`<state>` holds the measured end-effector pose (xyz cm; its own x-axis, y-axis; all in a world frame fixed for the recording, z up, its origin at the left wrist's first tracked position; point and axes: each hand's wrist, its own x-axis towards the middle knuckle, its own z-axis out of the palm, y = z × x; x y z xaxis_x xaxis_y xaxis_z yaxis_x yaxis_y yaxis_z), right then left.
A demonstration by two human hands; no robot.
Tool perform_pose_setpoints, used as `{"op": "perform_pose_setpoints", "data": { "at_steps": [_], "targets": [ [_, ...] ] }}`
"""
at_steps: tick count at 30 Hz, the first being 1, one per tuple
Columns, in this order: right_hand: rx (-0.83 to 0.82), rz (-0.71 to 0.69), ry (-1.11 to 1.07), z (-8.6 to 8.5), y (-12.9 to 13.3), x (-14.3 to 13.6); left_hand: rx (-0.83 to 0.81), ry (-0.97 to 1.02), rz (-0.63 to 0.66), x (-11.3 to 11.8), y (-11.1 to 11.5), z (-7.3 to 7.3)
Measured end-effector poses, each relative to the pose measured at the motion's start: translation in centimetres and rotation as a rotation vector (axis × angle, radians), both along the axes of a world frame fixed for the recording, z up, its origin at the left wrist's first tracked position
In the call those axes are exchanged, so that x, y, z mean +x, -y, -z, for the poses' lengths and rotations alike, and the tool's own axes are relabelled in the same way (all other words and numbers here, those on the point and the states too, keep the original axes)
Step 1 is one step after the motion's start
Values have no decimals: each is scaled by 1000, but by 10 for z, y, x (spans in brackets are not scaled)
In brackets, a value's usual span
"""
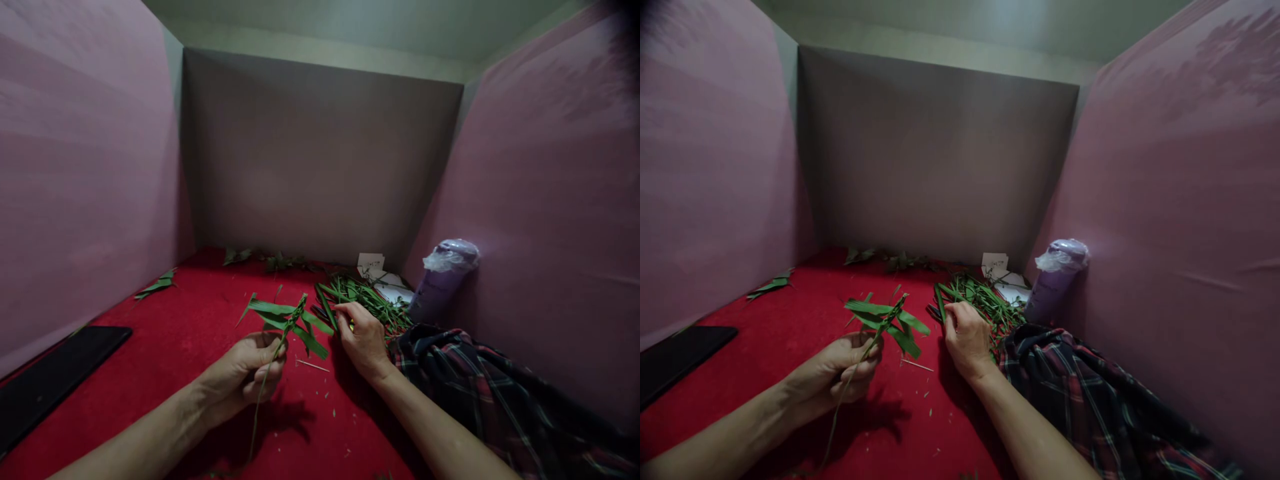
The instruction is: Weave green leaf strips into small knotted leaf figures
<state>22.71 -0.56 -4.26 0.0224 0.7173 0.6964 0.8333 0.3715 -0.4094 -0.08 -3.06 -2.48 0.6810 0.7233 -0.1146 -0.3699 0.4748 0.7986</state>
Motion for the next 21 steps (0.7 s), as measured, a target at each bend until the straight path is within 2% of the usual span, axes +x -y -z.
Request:
{"op": "perform_pose_setpoints", "data": {
  "at_steps": [21],
  "targets": [
    [5,-67,-70,2,-2,0,182,-85,-48,7,7,-7]
  ]
}}
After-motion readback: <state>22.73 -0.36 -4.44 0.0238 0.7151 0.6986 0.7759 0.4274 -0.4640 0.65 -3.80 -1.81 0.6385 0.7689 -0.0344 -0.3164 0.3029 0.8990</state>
